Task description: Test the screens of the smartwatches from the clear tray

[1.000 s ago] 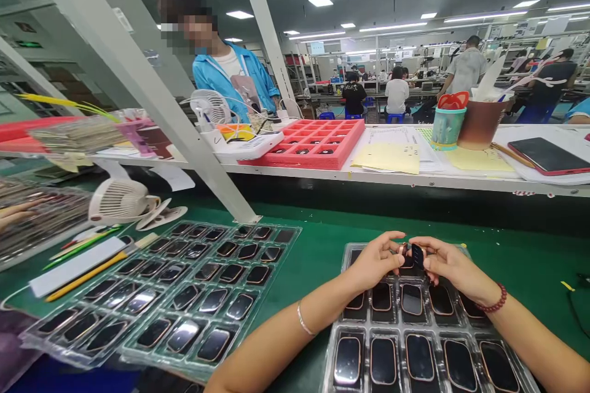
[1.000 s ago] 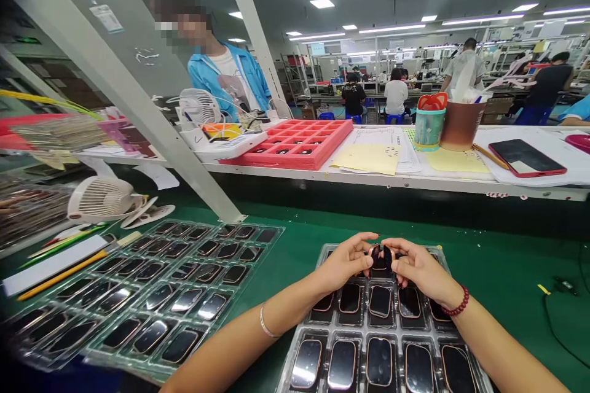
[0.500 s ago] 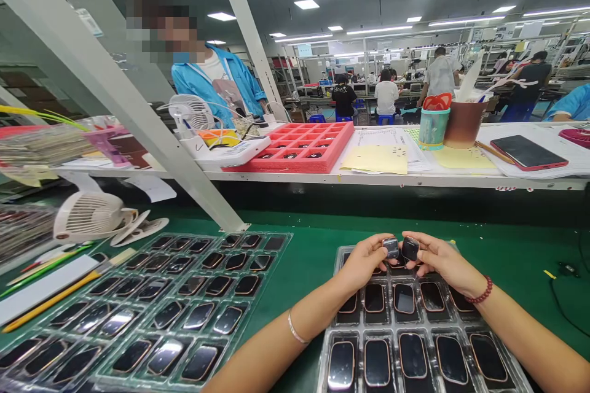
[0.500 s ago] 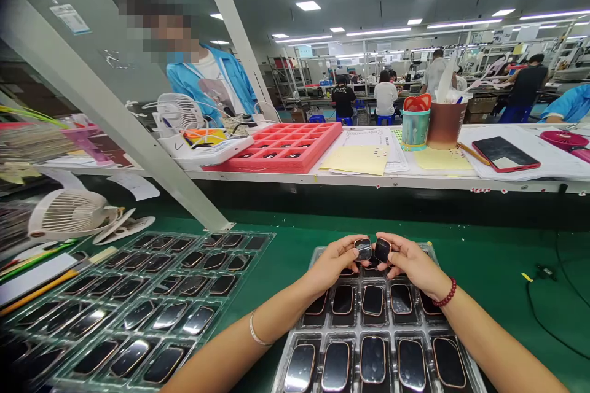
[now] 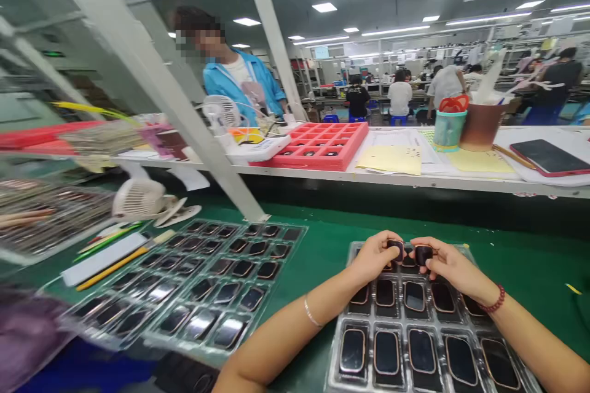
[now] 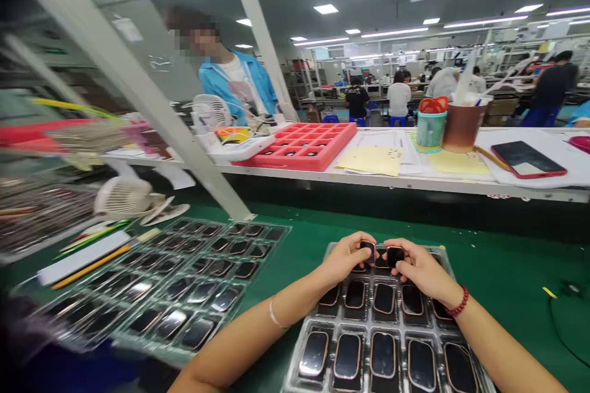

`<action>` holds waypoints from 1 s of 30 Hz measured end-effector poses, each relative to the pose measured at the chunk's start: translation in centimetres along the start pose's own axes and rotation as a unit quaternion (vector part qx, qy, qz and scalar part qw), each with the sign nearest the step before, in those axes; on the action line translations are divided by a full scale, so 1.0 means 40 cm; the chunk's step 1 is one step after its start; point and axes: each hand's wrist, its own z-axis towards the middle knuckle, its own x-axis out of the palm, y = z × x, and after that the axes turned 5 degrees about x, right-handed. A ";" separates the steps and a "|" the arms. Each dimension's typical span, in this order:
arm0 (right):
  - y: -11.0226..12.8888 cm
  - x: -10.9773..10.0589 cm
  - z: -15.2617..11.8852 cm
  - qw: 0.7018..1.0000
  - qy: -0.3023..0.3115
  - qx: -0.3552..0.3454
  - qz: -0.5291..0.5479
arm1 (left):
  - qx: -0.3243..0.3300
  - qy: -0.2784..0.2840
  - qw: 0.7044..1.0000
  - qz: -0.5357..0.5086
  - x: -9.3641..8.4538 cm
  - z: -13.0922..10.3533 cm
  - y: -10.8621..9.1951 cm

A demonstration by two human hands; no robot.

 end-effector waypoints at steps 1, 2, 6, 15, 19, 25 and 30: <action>-0.005 -0.001 -0.002 1.000 0.000 0.005 -0.004 | 0.006 -0.021 0.999 0.025 -0.010 0.005 0.008; -0.013 -0.004 -0.002 1.000 -0.004 0.009 -0.010 | 0.008 -0.046 0.997 0.059 -0.027 0.013 0.016; -0.049 -0.023 0.007 0.999 -0.002 0.020 -0.028 | -0.028 -0.186 0.966 0.177 -0.206 0.035 0.036; -0.036 -0.010 0.051 0.994 0.000 -0.023 -0.111 | -0.167 -0.364 0.836 0.376 -0.661 -0.094 0.051; 0.023 0.075 0.118 0.968 -0.024 -0.119 -0.220 | -0.180 -0.360 0.802 0.442 -0.673 -0.082 0.108; 0.053 0.229 0.214 0.918 -0.060 -0.136 -0.368 | -0.149 -0.367 0.752 0.527 -0.648 -0.075 0.157; 0.093 0.206 0.143 0.908 -0.080 -0.204 -0.358 | -0.120 -0.356 0.737 0.562 -0.650 -0.082 0.165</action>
